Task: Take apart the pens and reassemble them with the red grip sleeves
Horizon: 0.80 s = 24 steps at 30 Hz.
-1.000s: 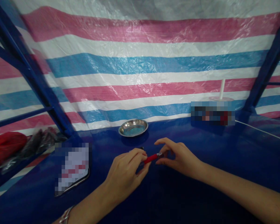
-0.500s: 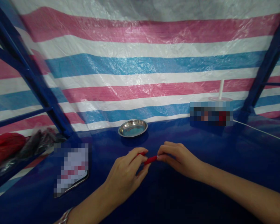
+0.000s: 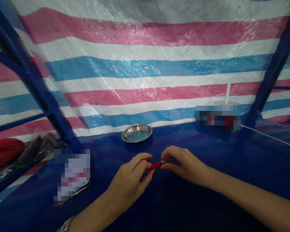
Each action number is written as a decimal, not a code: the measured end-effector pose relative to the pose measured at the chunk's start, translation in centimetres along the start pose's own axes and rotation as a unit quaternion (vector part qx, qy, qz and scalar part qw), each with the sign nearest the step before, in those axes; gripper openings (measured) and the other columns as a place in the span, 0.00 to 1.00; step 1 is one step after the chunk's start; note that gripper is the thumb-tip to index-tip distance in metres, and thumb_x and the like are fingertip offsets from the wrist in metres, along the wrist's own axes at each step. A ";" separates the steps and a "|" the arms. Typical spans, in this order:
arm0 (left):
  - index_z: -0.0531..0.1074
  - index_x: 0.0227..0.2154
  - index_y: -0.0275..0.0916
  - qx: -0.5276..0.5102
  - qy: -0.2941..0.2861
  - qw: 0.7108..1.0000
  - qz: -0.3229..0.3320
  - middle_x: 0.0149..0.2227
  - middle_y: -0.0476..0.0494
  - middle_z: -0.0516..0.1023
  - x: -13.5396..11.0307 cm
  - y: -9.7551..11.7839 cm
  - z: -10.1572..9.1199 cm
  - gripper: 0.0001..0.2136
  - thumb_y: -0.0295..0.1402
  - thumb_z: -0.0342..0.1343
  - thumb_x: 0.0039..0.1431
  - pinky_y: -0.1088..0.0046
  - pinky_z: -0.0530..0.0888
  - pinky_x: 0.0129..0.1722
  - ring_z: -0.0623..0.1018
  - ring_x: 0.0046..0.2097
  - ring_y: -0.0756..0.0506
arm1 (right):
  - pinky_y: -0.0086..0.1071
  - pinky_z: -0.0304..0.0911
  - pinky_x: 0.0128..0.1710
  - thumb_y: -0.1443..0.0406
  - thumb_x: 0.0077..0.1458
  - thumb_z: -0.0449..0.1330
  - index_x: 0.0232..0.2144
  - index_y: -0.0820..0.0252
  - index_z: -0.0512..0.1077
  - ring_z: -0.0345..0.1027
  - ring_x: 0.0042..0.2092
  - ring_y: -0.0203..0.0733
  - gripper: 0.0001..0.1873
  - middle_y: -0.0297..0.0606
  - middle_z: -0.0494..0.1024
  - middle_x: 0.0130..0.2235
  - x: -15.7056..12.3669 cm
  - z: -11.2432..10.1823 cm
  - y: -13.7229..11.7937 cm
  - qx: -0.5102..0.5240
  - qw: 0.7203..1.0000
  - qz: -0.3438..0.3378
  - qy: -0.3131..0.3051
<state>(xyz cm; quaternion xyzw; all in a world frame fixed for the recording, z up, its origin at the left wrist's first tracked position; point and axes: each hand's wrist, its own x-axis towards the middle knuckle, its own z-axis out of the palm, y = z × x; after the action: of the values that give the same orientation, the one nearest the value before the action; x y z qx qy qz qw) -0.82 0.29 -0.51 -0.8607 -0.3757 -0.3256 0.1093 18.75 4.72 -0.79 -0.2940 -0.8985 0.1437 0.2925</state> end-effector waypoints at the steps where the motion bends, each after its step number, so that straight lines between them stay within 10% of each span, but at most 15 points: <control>1: 0.67 0.30 0.35 0.000 -0.004 1.000 -0.003 0.38 0.42 0.70 0.0 0.0 0.0 0.03 0.26 0.49 0.53 0.76 0.72 0.32 0.73 0.36 0.49 | 0.27 0.55 0.31 0.62 0.54 0.51 0.32 0.60 0.65 0.60 0.33 0.35 0.08 0.35 0.69 0.30 0.0 0.0 0.0 0.000 1.000 -0.004 0.001; 24: 0.65 0.31 0.39 0.020 -0.271 0.954 -0.125 0.38 0.47 0.63 0.6 -0.5 -1.2 0.05 0.31 0.50 0.50 0.72 0.68 0.33 0.69 0.33 0.49 | 0.36 0.54 0.38 0.65 0.49 0.56 0.32 0.56 0.71 0.56 0.38 0.41 0.06 0.39 0.64 0.34 0.1 1.1 3.5 -0.125 0.992 0.029 0.000</control>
<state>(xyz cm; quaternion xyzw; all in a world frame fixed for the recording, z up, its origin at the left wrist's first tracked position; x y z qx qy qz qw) -1.44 0.45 0.82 -0.8603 -0.5024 -0.0834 -0.0211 19.57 7.47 -3.11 -0.3545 -0.9005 0.0392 0.2489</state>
